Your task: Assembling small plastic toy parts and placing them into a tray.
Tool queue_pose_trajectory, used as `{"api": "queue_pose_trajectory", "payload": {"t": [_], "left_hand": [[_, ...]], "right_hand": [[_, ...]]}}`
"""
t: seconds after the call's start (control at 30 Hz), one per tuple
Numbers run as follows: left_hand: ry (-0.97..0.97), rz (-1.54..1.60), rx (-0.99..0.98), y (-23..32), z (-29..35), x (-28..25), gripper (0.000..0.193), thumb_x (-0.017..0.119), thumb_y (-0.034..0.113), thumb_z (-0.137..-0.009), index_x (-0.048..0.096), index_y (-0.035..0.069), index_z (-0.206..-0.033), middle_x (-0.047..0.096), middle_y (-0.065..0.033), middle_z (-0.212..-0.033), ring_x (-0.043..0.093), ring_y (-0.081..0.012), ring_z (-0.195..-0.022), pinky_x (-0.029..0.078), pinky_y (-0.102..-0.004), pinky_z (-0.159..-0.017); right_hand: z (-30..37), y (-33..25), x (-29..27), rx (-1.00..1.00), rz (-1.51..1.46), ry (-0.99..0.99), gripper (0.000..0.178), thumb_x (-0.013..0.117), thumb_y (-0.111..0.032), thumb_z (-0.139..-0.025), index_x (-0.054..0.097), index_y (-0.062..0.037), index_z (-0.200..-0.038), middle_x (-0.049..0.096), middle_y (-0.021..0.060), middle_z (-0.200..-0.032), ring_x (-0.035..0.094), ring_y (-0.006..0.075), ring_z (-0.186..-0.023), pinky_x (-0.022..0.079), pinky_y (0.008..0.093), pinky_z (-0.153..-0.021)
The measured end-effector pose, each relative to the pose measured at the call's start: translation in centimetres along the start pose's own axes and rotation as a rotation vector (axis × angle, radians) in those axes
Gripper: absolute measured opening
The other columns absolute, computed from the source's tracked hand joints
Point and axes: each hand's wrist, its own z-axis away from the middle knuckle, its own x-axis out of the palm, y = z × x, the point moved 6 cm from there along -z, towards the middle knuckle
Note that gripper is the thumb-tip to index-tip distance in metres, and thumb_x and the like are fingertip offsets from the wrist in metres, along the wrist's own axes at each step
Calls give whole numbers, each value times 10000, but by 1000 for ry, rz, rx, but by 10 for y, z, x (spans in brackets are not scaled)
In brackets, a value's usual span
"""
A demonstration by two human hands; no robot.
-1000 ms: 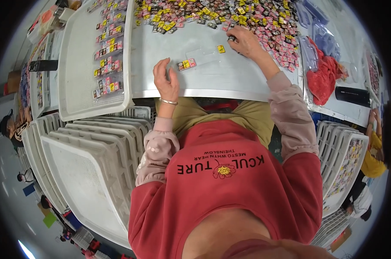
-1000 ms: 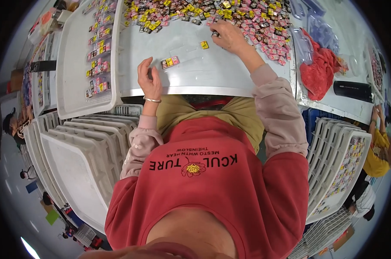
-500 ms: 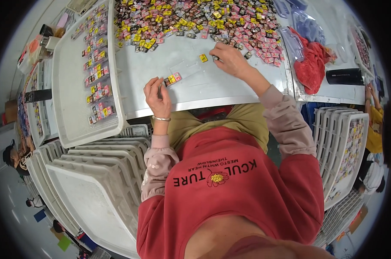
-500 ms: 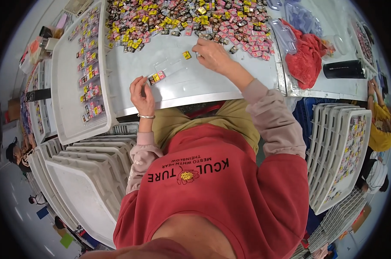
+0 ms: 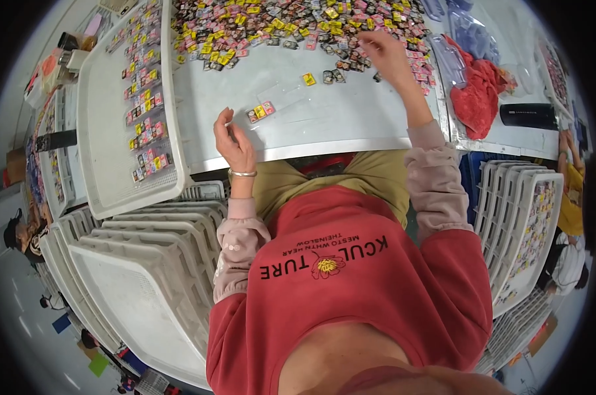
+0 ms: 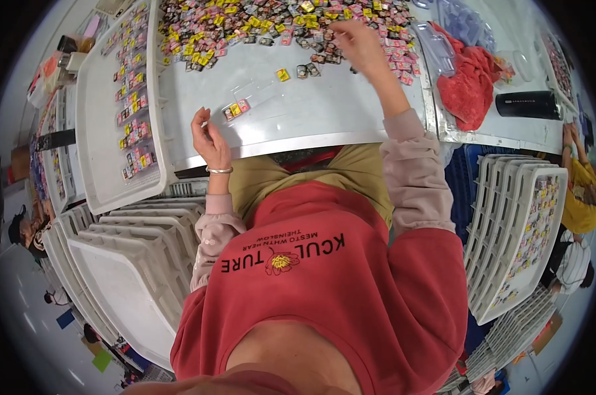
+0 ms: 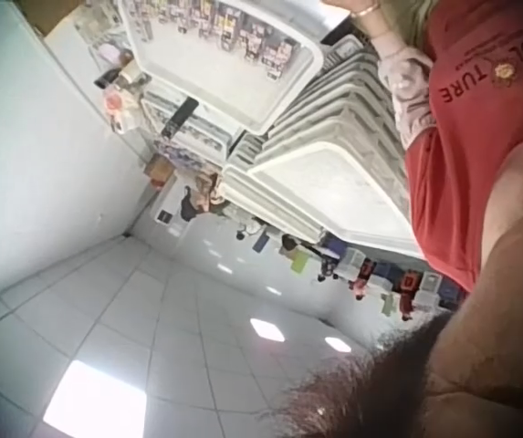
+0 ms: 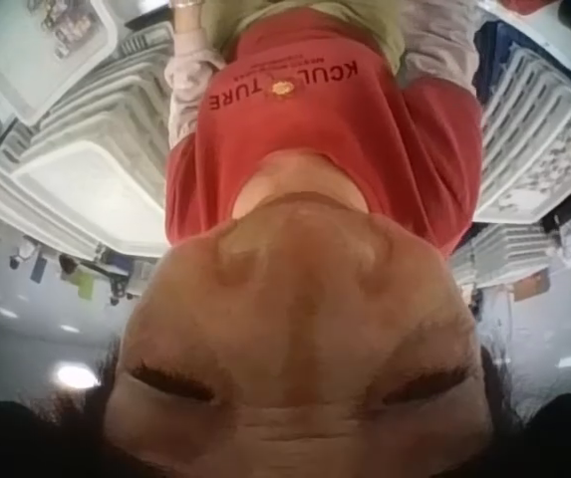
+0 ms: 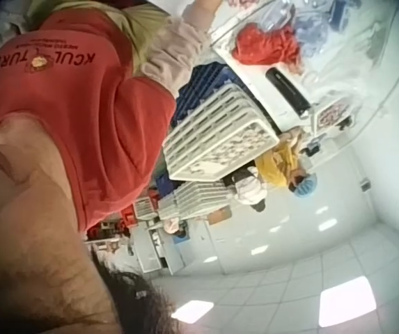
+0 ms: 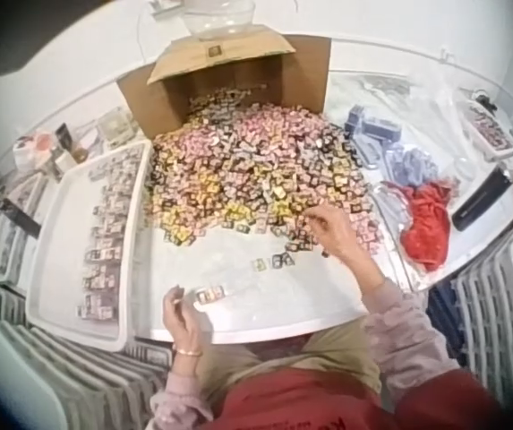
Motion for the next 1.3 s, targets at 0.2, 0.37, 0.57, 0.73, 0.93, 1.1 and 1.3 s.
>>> {"api": "queue_pose_trajectory", "payload": {"t": [0.2,0.37,0.57,0.73,0.93,1.1,1.3], "left_hand": [[-46,-98,131,-1,1,-3,270,492,-28,-884,604,4,-1129,584,-106,-1080,570,-162,-907,467,-255,-746],[-79,-94,156,4,2,1,270,506,-37,-874,611,5,-1119,577,-102,-1079,570,-169,-921,471,-261,-750],[-24,-114,79,-2,1,-5,284,511,-17,-874,599,10,-1142,590,-109,-1082,583,-184,-920,490,-283,-765],[21,-35,41,4,-1,-5,278,511,-27,-862,605,10,-1121,607,-101,-1072,595,-190,-937,490,-293,-792],[-18,-101,119,7,0,-7,269,540,-33,-825,628,15,-1074,615,-107,-1059,585,-200,-940,481,-292,-769],[-74,-216,302,30,2,3,285,586,-28,-780,637,26,-1056,619,-132,-1054,565,-296,-969,467,-359,-832],[-59,-179,218,23,0,-3,265,586,-30,-778,646,21,-1031,622,-133,-1045,572,-291,-959,467,-361,-833]], "right_hand": [[24,44,-93,242,182,195,203,654,-96,-852,689,-49,-1046,702,83,-874,642,122,-747,505,257,-680],[63,73,-87,428,-4,16,274,718,-185,-810,687,-56,-1051,680,96,-896,633,175,-712,505,281,-671],[38,28,-31,226,645,-20,362,692,-246,-806,650,-82,-1126,625,143,-1025,642,297,-862,517,405,-721],[40,45,-35,286,287,10,347,676,-139,-810,642,-95,-1153,655,134,-1065,658,215,-845,525,330,-719],[25,-68,38,125,-395,-164,310,666,-84,-823,643,-87,-1132,653,50,-994,611,99,-790,483,232,-679],[21,-131,93,-21,-468,-363,328,669,-43,-781,633,-65,-1107,621,40,-941,589,132,-776,468,266,-690],[17,-147,90,-25,-473,-379,329,673,-14,-752,635,-51,-1077,609,61,-931,578,169,-751,485,285,-681]]}}
